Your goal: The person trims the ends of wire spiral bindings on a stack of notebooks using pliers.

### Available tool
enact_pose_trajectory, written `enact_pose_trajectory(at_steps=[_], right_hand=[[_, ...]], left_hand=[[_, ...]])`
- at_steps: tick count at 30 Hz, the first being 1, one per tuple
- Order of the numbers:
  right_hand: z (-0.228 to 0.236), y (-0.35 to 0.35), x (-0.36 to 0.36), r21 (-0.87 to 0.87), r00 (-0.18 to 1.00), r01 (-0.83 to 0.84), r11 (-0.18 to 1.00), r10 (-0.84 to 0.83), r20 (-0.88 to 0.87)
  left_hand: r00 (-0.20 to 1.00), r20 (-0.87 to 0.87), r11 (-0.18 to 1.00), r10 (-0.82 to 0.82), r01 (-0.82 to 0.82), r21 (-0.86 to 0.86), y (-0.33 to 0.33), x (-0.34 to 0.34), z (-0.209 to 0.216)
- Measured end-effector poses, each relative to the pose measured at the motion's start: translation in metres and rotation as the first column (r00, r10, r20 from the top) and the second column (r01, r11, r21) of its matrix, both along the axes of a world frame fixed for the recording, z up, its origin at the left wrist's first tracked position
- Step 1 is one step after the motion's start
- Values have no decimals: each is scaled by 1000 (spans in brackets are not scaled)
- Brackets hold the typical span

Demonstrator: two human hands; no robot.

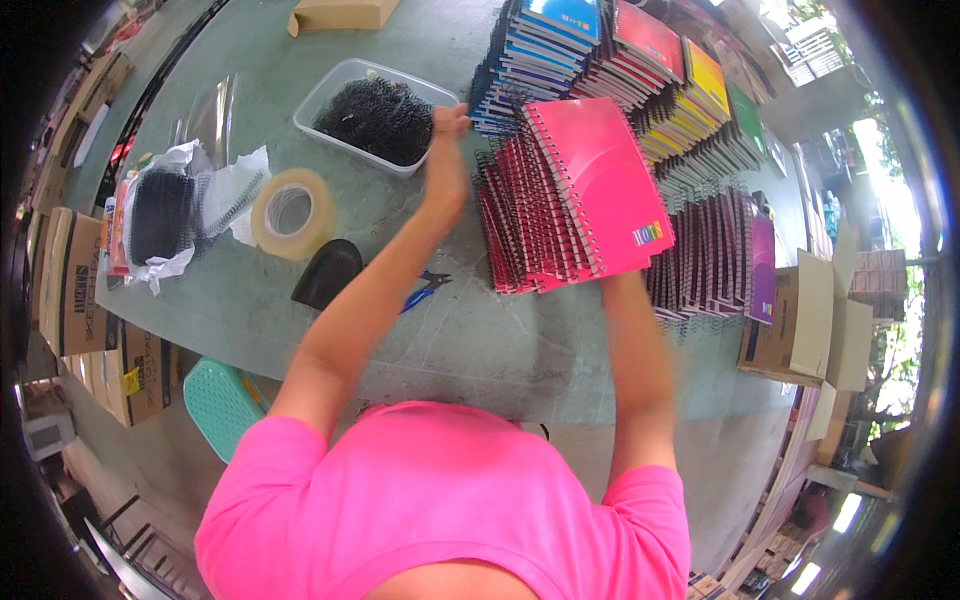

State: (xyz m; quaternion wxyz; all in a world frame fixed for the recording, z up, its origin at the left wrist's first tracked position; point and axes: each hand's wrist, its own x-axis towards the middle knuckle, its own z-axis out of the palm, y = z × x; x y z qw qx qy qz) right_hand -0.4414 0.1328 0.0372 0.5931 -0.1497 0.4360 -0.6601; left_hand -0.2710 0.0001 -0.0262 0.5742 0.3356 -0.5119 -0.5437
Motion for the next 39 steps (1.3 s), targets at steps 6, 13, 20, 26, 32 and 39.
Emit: enact_pose_trajectory(at_steps=[6,13,20,26,32,39], right_hand=[[-16,14,-6,78,999,45,996,-45,-1],[-28,23,-1,111,998,54,992,-56,13],[-31,35,-4,112,997,73,991,-74,8],[-5,42,-8,76,995,103,992,-102,-22],[71,7,0,-168,997,-60,984,52,-50],[116,-7,22,-121,879,-312,942,238,-412]], left_hand=[[956,222,958,-192,134,252,21,-24,40],[994,98,982,-50,30,189,29,5,-19],[921,367,939,-133,-2,345,51,0,-25],[959,275,932,-68,-38,361,68,1,-18],[985,-152,963,81,-117,-241,31,29,65],[970,38,912,-241,240,-333,42,-11,146]])
